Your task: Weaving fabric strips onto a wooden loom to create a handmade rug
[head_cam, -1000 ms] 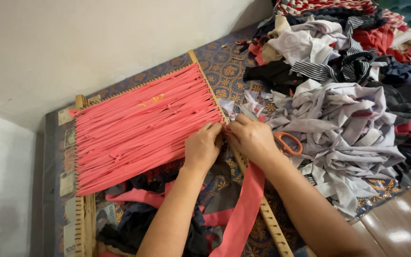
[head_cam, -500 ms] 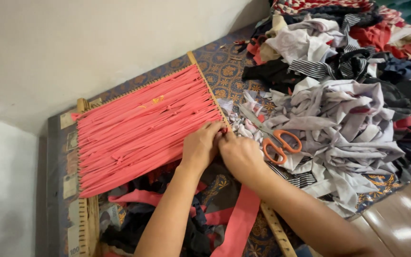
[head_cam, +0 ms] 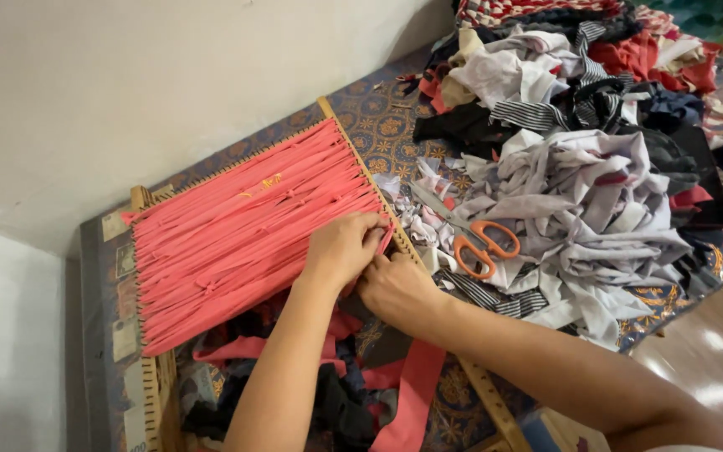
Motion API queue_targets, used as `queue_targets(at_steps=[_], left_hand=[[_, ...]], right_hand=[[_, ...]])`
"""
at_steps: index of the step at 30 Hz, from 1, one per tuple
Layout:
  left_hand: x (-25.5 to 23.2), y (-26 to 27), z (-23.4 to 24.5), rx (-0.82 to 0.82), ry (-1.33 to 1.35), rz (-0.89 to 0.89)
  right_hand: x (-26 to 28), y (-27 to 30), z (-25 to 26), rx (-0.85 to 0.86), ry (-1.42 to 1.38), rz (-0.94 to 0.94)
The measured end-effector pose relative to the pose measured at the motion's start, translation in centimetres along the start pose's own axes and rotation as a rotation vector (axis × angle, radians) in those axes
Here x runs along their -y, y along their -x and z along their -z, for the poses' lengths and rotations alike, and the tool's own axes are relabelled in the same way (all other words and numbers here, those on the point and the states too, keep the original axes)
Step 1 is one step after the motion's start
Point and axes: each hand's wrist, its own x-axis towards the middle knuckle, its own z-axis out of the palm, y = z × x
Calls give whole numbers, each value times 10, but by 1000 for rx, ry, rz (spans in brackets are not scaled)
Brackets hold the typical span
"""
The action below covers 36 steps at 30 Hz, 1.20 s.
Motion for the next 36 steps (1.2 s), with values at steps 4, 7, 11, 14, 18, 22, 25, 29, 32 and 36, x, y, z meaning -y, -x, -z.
queue_targets(at_steps=[4,7,11,14,18,22,25,29,32,36], left_hand=[[-3,-10,-4,15,5,29],[-2,-12,-13,-45,6,-7],[0,-15,-26,-90,90,-34],[-1,-14,-29,-113,52,-25],[-2,-17,-32,-140,-39,-29],[2,2,-26,-120,63,-47],[9,18,-21,-122,39,-84],[11,68,7,-178,-121,7],[19,115,20,-66,-59,121],[55,156,25,286,599,200]], right_hand=[[5,1,9,-14,-13,14],[14,6,17,-62,-31,17],[20,14,14,-24,-114,32],[23,14,15,30,-126,62],[31,11,26,62,-151,75],[43,15,29,51,-210,100],[51,12,36,109,-371,208],[73,2,44,141,-529,317],[91,-9,64,3,-666,392],[115,-12,80,10,-968,501]])
